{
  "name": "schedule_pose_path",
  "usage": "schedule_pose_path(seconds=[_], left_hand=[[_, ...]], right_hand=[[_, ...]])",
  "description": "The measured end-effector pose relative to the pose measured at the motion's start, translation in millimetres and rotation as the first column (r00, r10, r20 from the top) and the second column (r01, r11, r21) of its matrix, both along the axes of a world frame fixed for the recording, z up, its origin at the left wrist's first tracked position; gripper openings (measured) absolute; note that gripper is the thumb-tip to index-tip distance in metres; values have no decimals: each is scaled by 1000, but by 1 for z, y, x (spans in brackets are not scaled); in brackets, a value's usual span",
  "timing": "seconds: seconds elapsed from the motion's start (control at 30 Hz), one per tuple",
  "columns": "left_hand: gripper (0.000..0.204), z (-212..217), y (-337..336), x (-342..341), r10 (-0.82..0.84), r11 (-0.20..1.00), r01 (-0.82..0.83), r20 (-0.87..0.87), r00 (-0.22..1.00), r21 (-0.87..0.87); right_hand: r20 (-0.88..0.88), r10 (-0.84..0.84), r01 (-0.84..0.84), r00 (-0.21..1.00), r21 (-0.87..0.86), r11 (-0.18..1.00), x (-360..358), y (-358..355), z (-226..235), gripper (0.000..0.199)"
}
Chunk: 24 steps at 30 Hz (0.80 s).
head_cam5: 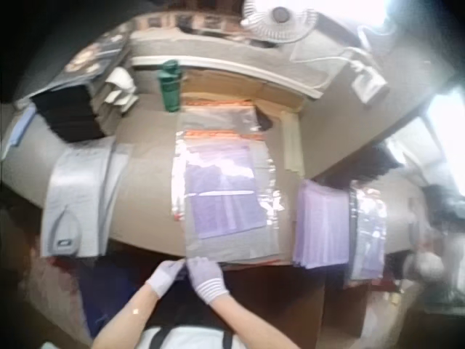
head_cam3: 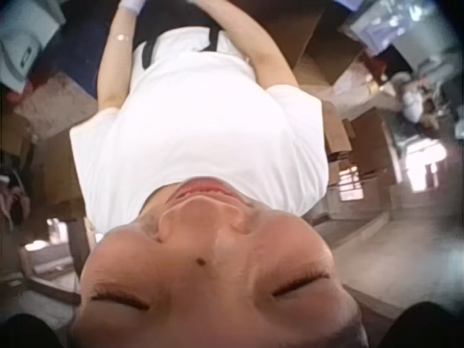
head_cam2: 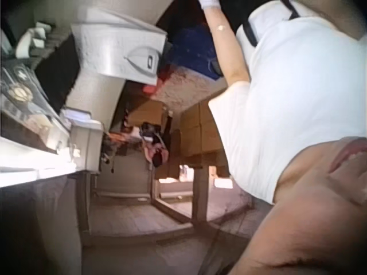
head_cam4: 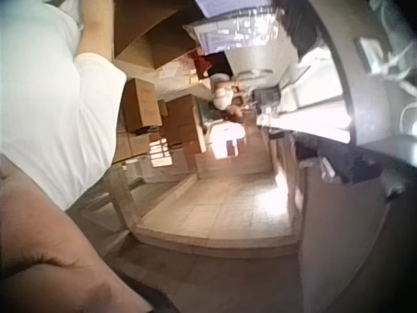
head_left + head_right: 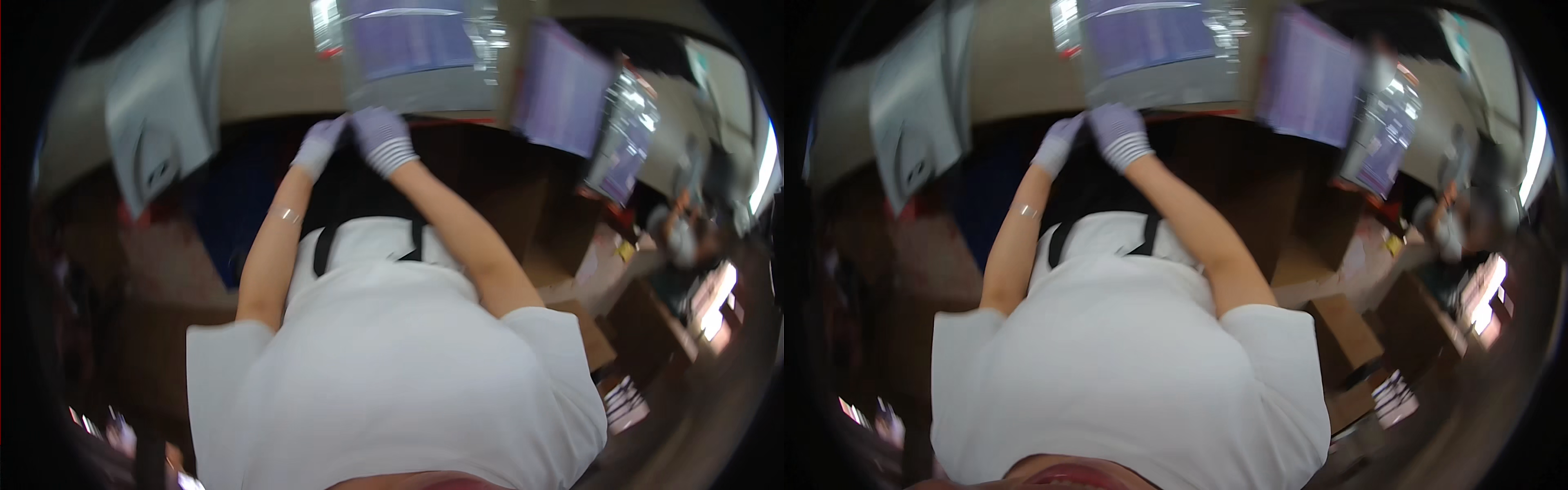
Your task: Packing folded shirts into plastic bags at an industrial workstation.
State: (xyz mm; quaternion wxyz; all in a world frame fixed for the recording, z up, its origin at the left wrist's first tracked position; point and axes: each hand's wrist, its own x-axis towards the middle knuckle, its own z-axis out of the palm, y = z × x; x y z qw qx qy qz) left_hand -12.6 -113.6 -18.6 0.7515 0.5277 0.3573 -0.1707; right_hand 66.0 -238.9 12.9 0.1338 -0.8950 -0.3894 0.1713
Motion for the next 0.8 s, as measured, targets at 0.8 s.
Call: schedule_pose_path(seconds=[0.8], left_hand=[[48, -36, 53, -27, 317, 536, -141, 44, 947, -832]], right_hand=[[-363, -631, 502, 685, -393, 770, -91, -226, 14, 31]])
